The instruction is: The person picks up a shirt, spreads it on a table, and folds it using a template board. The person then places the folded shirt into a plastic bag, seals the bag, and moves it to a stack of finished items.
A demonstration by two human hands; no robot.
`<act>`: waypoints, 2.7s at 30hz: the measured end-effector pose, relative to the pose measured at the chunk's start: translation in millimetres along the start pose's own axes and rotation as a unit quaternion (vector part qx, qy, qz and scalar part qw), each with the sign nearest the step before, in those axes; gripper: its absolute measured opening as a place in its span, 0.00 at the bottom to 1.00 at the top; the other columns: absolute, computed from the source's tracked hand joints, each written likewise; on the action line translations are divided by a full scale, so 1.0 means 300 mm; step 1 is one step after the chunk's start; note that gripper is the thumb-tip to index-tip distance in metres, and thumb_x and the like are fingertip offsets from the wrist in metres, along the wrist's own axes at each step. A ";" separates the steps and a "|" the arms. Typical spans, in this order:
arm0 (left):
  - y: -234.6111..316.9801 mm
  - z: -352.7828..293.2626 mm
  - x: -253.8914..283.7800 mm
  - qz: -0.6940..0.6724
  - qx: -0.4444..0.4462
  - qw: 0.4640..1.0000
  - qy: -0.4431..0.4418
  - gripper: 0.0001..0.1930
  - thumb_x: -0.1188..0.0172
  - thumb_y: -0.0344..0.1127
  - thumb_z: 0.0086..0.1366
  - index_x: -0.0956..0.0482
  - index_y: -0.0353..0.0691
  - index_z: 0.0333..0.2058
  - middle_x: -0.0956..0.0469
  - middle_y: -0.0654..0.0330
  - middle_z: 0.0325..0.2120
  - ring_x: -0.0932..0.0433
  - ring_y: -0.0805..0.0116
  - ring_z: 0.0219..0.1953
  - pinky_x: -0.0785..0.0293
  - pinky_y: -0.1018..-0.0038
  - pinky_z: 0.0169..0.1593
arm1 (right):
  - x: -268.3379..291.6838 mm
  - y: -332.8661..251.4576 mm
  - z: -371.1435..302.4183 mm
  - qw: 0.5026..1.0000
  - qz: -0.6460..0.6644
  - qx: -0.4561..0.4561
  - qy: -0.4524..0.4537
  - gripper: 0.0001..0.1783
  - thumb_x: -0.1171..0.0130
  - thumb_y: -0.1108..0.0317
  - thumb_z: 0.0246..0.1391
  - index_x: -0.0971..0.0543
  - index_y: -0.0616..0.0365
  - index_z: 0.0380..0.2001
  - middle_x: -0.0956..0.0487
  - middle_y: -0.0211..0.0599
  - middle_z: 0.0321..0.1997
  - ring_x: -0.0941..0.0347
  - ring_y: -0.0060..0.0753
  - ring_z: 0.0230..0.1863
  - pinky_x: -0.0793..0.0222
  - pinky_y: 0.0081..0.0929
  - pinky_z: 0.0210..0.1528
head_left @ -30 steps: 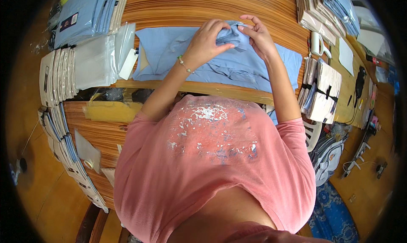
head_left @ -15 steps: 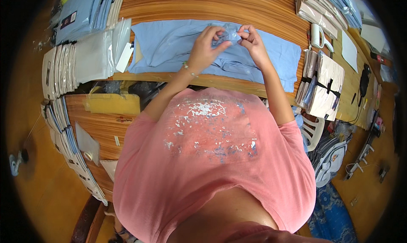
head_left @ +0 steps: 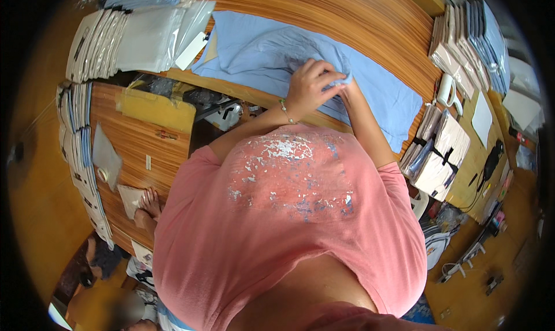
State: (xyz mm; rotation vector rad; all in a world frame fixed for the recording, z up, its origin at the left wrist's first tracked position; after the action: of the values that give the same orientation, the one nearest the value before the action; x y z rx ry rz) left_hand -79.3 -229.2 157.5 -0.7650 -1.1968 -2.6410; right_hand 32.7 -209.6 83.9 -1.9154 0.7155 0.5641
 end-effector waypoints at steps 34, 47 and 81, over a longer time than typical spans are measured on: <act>-0.519 0.007 0.245 -0.050 0.261 0.963 -0.052 0.10 0.38 0.36 0.56 0.19 0.38 0.34 0.20 0.59 0.29 0.25 0.69 0.30 0.29 0.75 0.36 | -0.038 0.115 0.170 0.999 0.022 -0.037 -0.021 0.12 0.47 0.72 0.50 0.24 0.61 0.40 0.24 0.37 0.41 0.27 0.31 0.43 0.31 0.27 0.45; -0.555 -0.005 0.288 -0.199 0.302 0.932 0.028 0.08 0.39 0.30 0.57 0.19 0.31 0.34 0.20 0.62 0.29 0.26 0.81 0.31 0.31 0.85 0.35 | 0.001 0.081 0.113 0.998 -0.037 -0.034 -0.025 0.13 0.47 0.71 0.50 0.24 0.62 0.40 0.23 0.37 0.42 0.27 0.32 0.43 0.31 0.28 0.45; -0.461 -0.055 0.163 -0.115 0.273 0.951 -0.083 0.07 0.38 0.31 0.56 0.21 0.31 0.29 0.21 0.58 0.21 0.27 0.77 0.22 0.32 0.80 0.27 | 0.111 -0.206 -0.201 0.667 -0.722 0.183 0.025 0.07 0.45 0.78 0.41 0.22 0.67 0.28 0.24 0.52 0.29 0.27 0.55 0.32 0.32 0.36 0.34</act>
State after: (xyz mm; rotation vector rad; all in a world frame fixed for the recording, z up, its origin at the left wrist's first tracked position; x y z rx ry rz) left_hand -173.1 -144.3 81.3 -0.7815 -2.0502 -2.2399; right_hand 103.9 -250.5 126.3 -1.4991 -0.7265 -0.6215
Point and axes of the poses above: each hand's wrist, its own z-axis towards the middle knuckle, its own x-axis out of the back of the hand, y = z × x, the point moved 3 cm from there along z, towards the middle knuckle
